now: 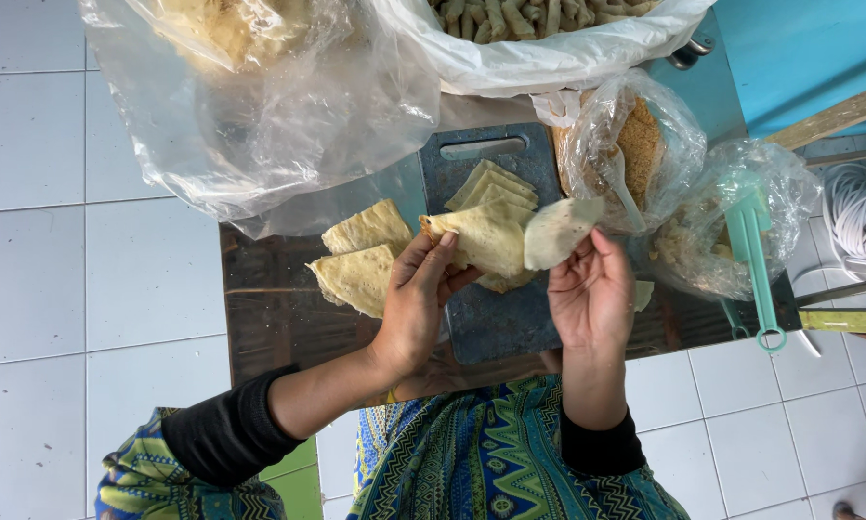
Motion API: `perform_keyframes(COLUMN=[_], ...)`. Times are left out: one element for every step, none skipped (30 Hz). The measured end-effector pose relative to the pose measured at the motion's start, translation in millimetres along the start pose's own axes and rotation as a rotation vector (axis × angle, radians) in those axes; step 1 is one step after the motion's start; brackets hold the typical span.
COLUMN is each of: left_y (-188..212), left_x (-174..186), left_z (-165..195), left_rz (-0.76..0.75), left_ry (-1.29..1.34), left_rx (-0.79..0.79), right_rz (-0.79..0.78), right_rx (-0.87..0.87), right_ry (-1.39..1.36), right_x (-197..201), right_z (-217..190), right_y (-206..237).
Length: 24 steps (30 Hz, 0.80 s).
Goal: The person cuts thin square pastry sheets into smaller pieces on a cutting board using a plastic dough scraper, then folds and stacks the cut pieces by hand. They reach into a plastic bag for more sheets and continue cutting and stacking the pieces on the board.
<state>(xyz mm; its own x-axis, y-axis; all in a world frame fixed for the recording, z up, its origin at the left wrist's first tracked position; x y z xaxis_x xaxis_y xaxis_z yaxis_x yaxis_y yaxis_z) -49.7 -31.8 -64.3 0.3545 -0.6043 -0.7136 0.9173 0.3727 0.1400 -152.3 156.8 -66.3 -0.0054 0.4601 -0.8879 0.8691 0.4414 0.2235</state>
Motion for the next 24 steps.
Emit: perform_keyframes(left_y=[-0.4, -1.4, -2.2, -2.3, -2.2, -2.1, -2.1, -2.2, -2.9, -3.6, -3.7, -3.5, -3.5, -4.0, -4.6, -4.5, -4.2, -4.7, -5.1, -5.2, -5.5, -5.5, -5.4, -5.1], left_x=[0.0, -0.7, -1.0, -1.3, -0.6, 0.2, 1.2, 1.4, 1.9, 2.5, 3.1, 3.6, 3.7, 4.5, 5.3, 6.0, 6.1, 6.5, 6.9, 6.6, 6.0, 5.4, 5.0, 4.8], left_z=[1.3, 4.4, 7.5, 10.1, 12.3, 14.2, 16.0, 17.6, 19.5, 21.6, 24.0, 26.2, 28.5, 29.6, 31.1, 32.1, 32.2, 33.0, 33.7, 34.1, 33.9, 33.5, 33.3, 33.1], left_rz=[0.007, 0.007, 0.008, 0.009, 0.025, 0.04, 0.054, 0.052, 0.05, 0.049, 0.046, 0.041, 0.035, 0.045, 0.055, 0.068, 0.074, 0.079, 0.085, 0.082, 0.078, 0.074, 0.069, 0.063], left_ry=[-0.007, 0.003, 0.012, 0.021, 0.034, 0.047, 0.059, 0.074, 0.089, 0.106, 0.105, 0.105, 0.102, 0.104, 0.106, 0.111, 0.1, 0.089, 0.077, 0.076, 0.075, 0.073, 0.068, 0.063], left_rx=[0.008, -0.012, -0.032, -0.052, -0.074, -0.095, -0.115, -0.13, -0.145, -0.161, -0.179, -0.195, -0.21, -0.21, -0.213, -0.217, -0.214, -0.213, -0.214, -0.214, -0.214, -0.211, -0.207, -0.203], right_rz=[-0.022, -0.046, -0.001, 0.043, 0.087, 0.044, 0.001, -0.041, 0.026, 0.098, 0.177, 0.019, -0.144, -0.276, -0.414, -0.484, -0.555, -0.628, -0.653, -0.677, -0.701, -0.709, -0.716, -0.724], right_rx=[0.003, 0.005, 0.047, 0.089, 0.13, 0.227, 0.325, 0.423, 0.543, 0.656, 0.76, 0.793, 0.819, 0.853, 0.886, 0.866, 0.84, 0.815, 0.803, 0.79, 0.777, 0.77, 0.763, 0.757], right_ry=[-0.02, -0.04, -0.004, 0.032, 0.067, 0.206, 0.345, 0.484, 0.86, 1.238, 1.618, 1.781, 1.938, 2.001, 2.059, 2.081, 2.101, 2.118, 2.109, 2.1, 2.091, 2.09, 2.089, 2.089], right_x=[1.6, 2.0, 5.3, 6.9, 7.6, -0.6, -10.4, -20.9, -30.6, -41.2, -51.7, -63.4, -72.4, -79.1, -85.0, -88.0, -90.0, -91.7, -93.5, -94.7, -95.3, -95.2, -94.6, -93.5], right_z=[-4.7, -7.9, -14.4, -23.1, -29.5, -38.7, -48.5, -54.7, -56.5, -53.5, -47.0, -31.5, -13.4, 0.9, 14.5, 22.8, 31.0, 37.4, 39.0, 40.3, 41.1, 41.1, 41.0, 41.1], right_y=[-0.8, -1.5, -0.9, 0.6, 2.4, 5.5, 10.2, 16.0, 23.6, 31.9, 38.6, 42.2, 46.9, 53.6, 59.7, 61.4, 63.3, 64.7, 65.4, 66.1, 66.6, 66.8, 66.8, 67.2])
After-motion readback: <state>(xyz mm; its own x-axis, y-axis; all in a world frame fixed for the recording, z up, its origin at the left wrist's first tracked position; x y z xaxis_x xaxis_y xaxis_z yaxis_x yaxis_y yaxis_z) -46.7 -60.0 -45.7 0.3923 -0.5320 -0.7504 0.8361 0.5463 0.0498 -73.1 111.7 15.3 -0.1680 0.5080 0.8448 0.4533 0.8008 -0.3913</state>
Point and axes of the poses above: each hand's wrist, its own y-axis away from the middle knuckle, its own x-axis out of the back of the hand, z = x × y, the point moved 7 cm from there along -y, towards the middle knuckle, and after that the axes turned 7 degrees about -x, right-handed, at the moved point
